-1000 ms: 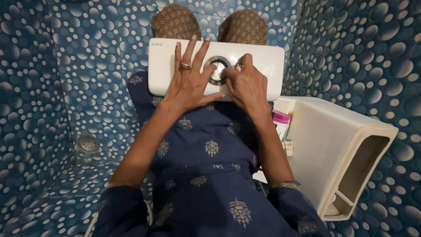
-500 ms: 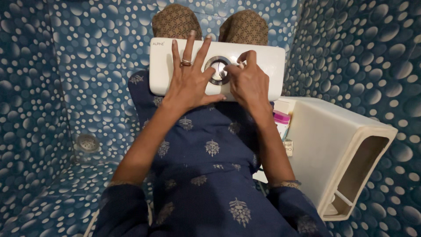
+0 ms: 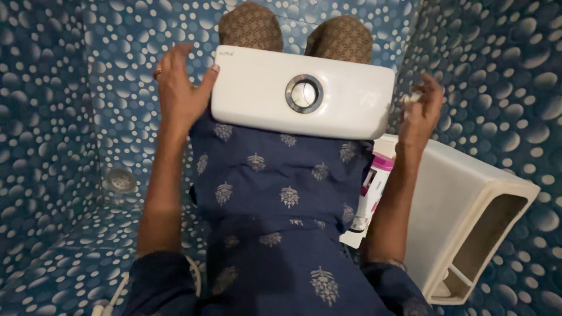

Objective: The person cleans a toilet cistern cover with a cloth and manipulates flush valve components by hand to reassemble the mechanism.

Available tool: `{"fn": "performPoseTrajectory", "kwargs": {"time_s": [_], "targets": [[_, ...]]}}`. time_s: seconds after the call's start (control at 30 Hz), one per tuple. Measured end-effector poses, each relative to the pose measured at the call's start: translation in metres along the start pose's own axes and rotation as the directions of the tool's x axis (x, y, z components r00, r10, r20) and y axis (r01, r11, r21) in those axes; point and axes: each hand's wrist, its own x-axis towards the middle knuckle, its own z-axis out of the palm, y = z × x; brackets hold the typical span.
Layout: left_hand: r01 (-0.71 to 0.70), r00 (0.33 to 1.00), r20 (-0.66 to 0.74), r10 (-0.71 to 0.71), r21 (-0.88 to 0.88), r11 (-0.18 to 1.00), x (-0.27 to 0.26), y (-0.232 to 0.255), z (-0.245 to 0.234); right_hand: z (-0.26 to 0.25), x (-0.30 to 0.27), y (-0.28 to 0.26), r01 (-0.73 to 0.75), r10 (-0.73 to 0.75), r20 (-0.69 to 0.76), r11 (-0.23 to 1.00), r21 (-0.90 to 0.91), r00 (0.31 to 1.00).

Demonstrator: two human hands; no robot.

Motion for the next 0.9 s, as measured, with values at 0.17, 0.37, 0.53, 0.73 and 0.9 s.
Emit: {"fn": "performPoseTrajectory", "kwargs": {"time_s": [0.17, 0.37, 0.53, 0.73, 0.9], "targets": [[0.304, 0.951, 0.139, -0.276, -0.256, 0.918, 0.006, -0.02, 0.02, -0.006, -0.012, 0.009, 0.114, -0.113, 0.042, 0.993, -0.019, 0.993], [0.478, 0.877, 0.258, -0.406, -0.387, 0.788, 0.013, -0.007, 0.022, -0.007, 0.0, 0.036, 0.05, -0.058, 0.048, 0.987, 0.153, 0.997], [0.486, 0.873, 0.281, -0.398, -0.436, 0.758, 0.015, -0.006, 0.024, -0.008, -0.002, 0.061, -0.091, 0.09, 0.017, 0.982, 0.164, 0.996], [0.563, 0.823, 0.37, -0.43, -0.436, 0.702, 0.019, -0.016, 0.033, 0.002, -0.002, 0.072, -0.316, 0.315, 0.034, 0.932, 0.178, 0.948], [0.582, 0.804, 0.439, -0.4, -0.449, 0.678, 0.021, -0.022, 0.037, 0.007, 0.003, 0.064, -0.462, 0.42, 0.2, 0.74, 0.49, 0.885]]}}
